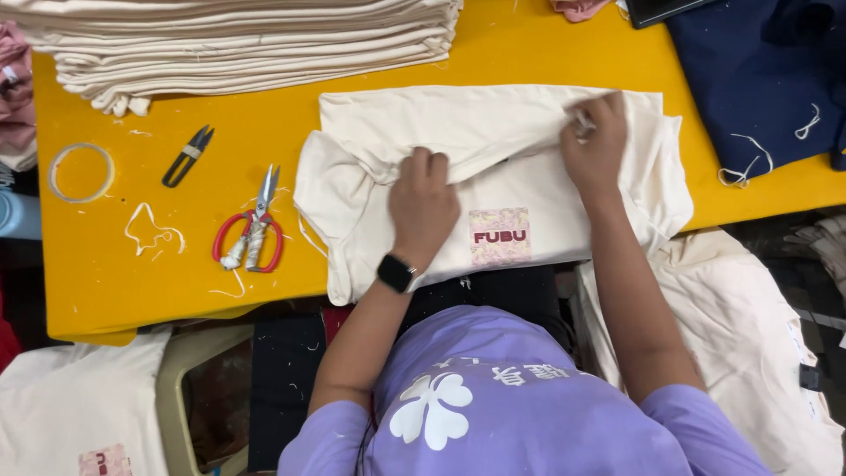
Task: Trimming loose threads from t-shirts and folding them on a work table in a factory.
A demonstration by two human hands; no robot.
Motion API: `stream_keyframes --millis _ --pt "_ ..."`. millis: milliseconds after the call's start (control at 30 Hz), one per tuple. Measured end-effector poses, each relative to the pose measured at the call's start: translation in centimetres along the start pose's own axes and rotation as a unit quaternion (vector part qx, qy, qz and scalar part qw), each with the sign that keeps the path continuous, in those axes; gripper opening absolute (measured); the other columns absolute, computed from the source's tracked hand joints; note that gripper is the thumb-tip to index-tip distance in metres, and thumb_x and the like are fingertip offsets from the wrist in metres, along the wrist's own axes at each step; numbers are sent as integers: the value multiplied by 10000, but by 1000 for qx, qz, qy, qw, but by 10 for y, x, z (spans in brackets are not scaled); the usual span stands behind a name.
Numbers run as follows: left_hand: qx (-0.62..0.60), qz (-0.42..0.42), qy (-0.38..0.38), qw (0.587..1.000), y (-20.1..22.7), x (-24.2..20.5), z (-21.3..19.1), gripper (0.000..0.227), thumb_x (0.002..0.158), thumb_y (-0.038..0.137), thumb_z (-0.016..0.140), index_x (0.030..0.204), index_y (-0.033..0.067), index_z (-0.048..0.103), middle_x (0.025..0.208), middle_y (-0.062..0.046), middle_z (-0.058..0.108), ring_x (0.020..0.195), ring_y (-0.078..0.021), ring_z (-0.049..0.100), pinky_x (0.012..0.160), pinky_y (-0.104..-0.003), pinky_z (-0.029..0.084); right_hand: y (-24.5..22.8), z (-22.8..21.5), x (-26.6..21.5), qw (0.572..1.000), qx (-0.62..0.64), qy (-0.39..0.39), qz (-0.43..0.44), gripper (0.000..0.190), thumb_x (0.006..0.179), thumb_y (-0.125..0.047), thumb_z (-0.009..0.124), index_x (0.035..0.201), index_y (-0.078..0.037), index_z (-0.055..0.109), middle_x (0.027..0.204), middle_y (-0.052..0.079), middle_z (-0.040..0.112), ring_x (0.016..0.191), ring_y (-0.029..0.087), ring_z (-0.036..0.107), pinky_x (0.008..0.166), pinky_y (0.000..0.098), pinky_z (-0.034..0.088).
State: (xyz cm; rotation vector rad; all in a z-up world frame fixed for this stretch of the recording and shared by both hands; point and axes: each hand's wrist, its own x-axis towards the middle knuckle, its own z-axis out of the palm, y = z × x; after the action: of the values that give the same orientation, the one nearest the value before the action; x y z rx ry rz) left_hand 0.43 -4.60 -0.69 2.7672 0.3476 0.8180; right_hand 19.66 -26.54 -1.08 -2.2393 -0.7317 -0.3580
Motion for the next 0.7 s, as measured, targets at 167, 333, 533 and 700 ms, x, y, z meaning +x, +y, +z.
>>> stream_keyframes --millis 167,333,533,700 --pt "24 -2 88 996 -15 -47 -40 492 709 133 660 1192 71 593 1079 -111 520 916 -304 563 703 -424 460 9 -47 -104 995 48 68 -49 260 757 151 675 931 -29 605 952 107 489 852 327 576 680 376 608" --pt "53 -41 24 997 -13 -83 -34 399 767 118 695 1143 100 564 995 -37 504 859 -238 536 697 -399 400 17 -46 -139 988 -63 125 -58 335 811 -25 790 992 -52 510 937 118 487 830 329 506 759 428 462" --pt "5 -106 -3 994 -7 -80 -38 400 744 135 688 1116 99 547 985 -44 496 882 -262 544 718 -423 412 16 -40 -142 987 -29 147 -48 349 867 -2 790 1016 -41 477 959 101 491 878 329 516 768 414 436" --pt "2 -113 -7 994 -6 -81 -35 374 762 119 680 1111 102 546 989 -40 504 891 -262 547 724 -426 413 11 -42 -143 987 -16 152 -54 343 920 -69 812 1015 -43 483 947 117 499 840 339 515 772 423 426"
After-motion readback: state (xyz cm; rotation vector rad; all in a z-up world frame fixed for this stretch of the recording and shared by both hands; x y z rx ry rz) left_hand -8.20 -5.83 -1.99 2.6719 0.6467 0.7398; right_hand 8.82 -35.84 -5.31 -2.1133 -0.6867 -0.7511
